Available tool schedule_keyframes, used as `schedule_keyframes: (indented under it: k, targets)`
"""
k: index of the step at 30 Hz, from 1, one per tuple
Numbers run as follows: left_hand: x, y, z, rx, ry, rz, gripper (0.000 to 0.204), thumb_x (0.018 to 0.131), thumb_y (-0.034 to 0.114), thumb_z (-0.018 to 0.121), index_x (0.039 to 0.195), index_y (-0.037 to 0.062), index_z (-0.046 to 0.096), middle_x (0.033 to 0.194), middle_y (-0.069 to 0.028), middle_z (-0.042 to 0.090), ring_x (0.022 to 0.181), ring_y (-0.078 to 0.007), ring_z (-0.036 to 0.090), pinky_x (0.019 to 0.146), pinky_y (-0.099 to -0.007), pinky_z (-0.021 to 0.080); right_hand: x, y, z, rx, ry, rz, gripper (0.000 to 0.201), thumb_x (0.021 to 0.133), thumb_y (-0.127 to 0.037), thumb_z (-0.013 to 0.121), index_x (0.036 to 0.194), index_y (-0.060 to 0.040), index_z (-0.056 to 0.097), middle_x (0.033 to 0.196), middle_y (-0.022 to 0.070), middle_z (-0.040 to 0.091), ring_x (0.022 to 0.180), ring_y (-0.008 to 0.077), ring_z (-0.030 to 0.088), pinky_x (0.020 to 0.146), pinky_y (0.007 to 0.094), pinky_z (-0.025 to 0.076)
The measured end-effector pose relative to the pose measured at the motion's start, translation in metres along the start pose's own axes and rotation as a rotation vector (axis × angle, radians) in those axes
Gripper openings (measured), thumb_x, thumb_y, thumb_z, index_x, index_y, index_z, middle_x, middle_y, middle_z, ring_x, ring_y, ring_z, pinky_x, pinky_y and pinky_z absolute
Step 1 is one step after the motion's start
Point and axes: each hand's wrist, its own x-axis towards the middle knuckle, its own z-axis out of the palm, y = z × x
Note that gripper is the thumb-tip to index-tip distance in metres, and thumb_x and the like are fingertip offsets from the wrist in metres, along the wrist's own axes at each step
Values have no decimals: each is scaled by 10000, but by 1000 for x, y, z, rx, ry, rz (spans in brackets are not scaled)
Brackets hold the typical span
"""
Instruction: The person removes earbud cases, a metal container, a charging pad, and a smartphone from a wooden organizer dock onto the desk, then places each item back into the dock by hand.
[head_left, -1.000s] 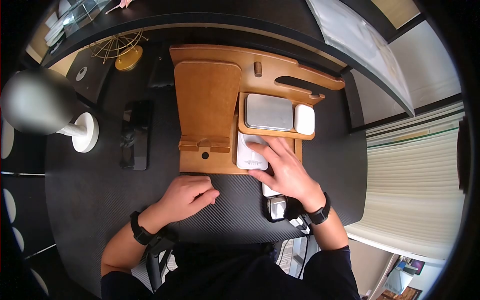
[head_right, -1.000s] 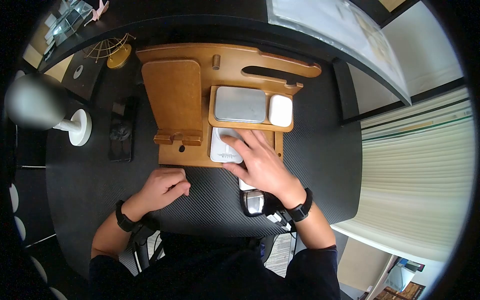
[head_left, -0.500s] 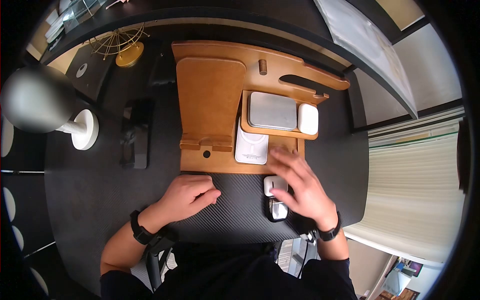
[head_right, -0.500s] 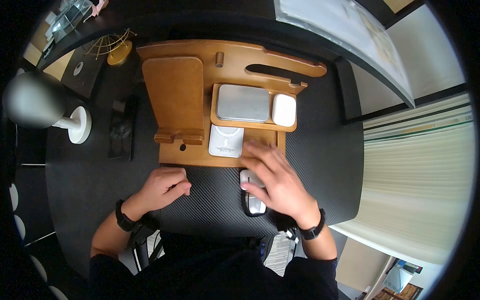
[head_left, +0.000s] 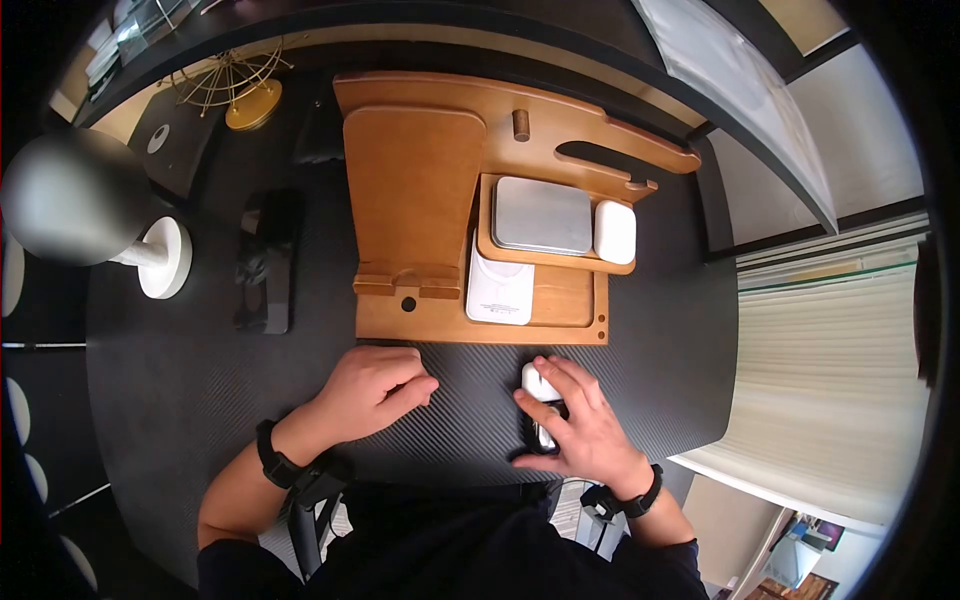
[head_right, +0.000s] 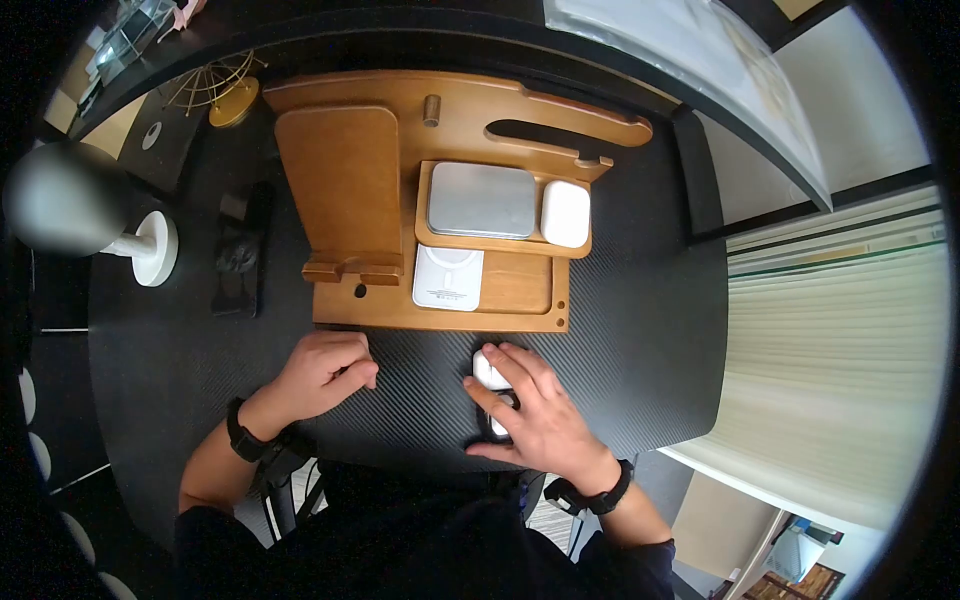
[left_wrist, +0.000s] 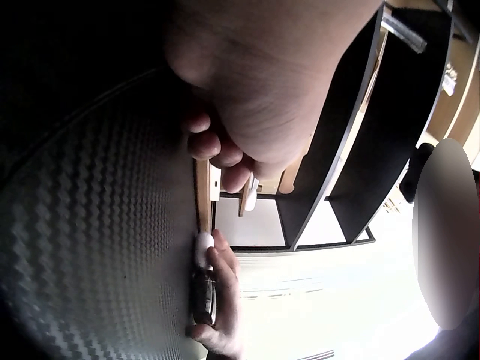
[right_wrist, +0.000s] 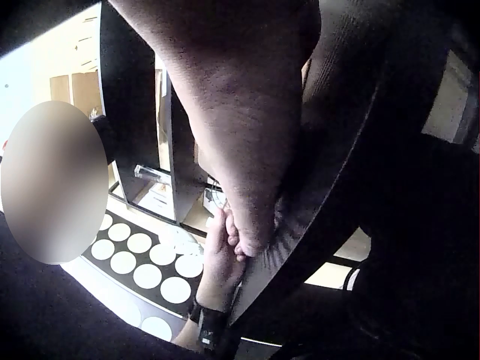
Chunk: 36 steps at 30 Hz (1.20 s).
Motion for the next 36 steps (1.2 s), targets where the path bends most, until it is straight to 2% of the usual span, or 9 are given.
schedule_keyframes:
  k: [7,16,19,22,25,26,33,36]
  targets:
    - [-1,-1,0,0,3,2,262,952,187,655,748,26,624,691,-75,601,629,-259,618,571,-364,471,3,0,2,-18,46,19,718,695,-443,867,1297,-137,621,1496,235,367,1359,427,392,1090,517,437]
    - [-2,-2,1,5,2,7,264,953,189,655,749,26,618,695,-77,599,628,-260,616,575,-367,472,1,4,8,27,127,-14,705,623,-425,919,1209,-133,658,1471,219,404,1322,447,422,1058,530,437]
    - [-1,0,0,3,6,2,264,954,189,653,748,26,620,696,-77,601,634,-260,618,577,-363,473,3,4,3,-7,167,-43,653,640,-427,902,1178,-141,668,1471,218,397,1354,429,393,1077,520,450]
    - [0,2,-1,12,-3,-2,262,954,188,651,749,28,623,699,-75,605,639,-260,620,581,-362,475,12,5,-9,-15,157,4,630,690,-479,861,1179,-127,677,1484,232,386,1362,439,381,1095,533,427]
    - [0,2,-1,12,-1,-5,259,954,186,652,750,28,625,701,-73,610,641,-260,623,582,-361,476,19,18,-19,-66,157,30,647,748,-535,798,1205,-96,673,1493,251,371,1374,459,359,1119,545,393]
    - [0,2,-2,11,-1,-7,258,953,185,653,750,28,625,701,-73,611,641,-261,624,582,-362,477,21,24,-19,-61,156,33,671,794,-548,750,1240,-56,653,1491,263,366,1386,470,342,1135,555,365]
    - [-1,0,-1,-9,-1,-3,257,955,183,651,754,25,623,701,-75,617,637,-260,627,579,-361,479,46,40,-29,-86,115,-5,622,855,-461,724,1292,-32,615,1492,270,356,1398,461,341,1150,555,339]
    - [-1,1,0,-3,2,5,258,958,184,650,758,22,622,699,-75,617,634,-258,627,579,-360,480,56,52,-26,-83,128,10,603,869,-441,718,1291,-24,612,1457,268,383,1367,463,369,1122,546,363]
